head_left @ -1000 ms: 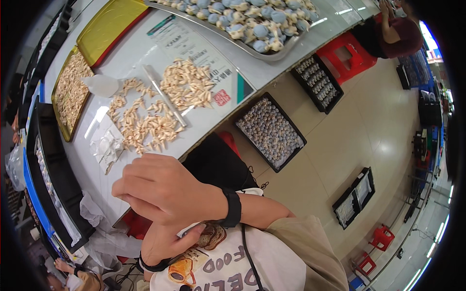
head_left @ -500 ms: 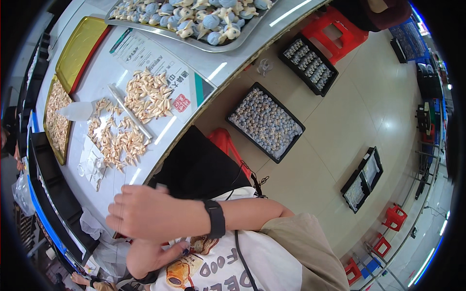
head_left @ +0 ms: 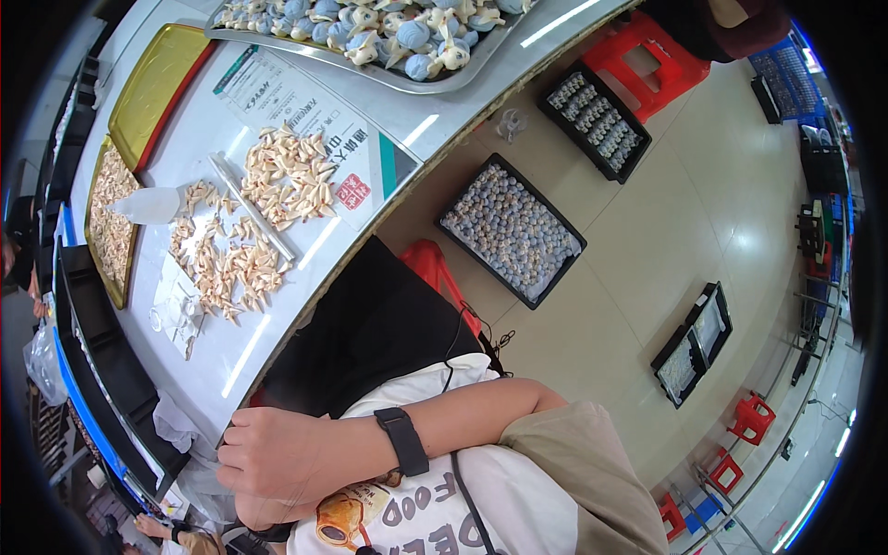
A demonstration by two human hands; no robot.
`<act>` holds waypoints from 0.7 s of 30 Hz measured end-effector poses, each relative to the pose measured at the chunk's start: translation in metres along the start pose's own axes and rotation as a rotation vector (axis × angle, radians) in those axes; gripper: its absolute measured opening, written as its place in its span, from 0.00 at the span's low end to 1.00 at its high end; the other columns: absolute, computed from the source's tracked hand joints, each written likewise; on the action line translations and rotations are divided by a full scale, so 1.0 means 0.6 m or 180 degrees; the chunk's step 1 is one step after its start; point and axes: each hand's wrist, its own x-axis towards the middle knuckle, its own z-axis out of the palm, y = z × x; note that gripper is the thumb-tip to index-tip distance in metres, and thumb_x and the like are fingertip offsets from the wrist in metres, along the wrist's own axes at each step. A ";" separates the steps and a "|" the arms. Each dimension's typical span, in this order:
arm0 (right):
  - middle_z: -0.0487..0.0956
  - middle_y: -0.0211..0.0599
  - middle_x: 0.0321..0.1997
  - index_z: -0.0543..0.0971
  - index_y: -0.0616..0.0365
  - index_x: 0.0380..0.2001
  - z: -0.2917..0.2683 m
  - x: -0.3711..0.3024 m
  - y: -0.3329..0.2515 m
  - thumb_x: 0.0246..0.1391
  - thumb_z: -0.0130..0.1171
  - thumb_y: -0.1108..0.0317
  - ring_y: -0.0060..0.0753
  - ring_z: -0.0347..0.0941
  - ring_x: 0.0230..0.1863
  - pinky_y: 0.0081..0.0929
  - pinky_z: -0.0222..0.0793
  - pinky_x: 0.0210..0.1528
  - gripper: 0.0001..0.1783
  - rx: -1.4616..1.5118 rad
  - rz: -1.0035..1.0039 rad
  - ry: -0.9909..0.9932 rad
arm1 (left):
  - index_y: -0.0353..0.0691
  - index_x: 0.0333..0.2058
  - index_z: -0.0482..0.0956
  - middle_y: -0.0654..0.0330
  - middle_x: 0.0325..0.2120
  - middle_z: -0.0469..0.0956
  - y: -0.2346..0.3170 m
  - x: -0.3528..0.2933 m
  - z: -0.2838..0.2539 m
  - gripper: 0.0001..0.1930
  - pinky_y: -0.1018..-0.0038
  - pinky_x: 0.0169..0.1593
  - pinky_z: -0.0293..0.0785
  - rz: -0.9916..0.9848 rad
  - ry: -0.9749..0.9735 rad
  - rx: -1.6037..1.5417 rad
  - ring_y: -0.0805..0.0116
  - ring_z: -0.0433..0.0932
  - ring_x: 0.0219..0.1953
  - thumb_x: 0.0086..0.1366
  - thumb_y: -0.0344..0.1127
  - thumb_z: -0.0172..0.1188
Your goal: Assembling small figurine parts using a liquid adhesive from a small bottle.
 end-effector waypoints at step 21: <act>0.75 0.37 0.22 0.75 0.61 0.21 -0.006 -0.005 0.022 0.46 0.55 0.66 0.38 0.73 0.26 0.30 0.67 0.32 0.08 0.0671 0.0514 -0.0172 | 0.46 0.44 0.79 0.55 0.36 0.80 0.086 0.036 0.041 0.17 0.64 0.40 0.75 0.0079 -0.0287 0.1435 0.56 0.79 0.38 0.54 0.36 0.56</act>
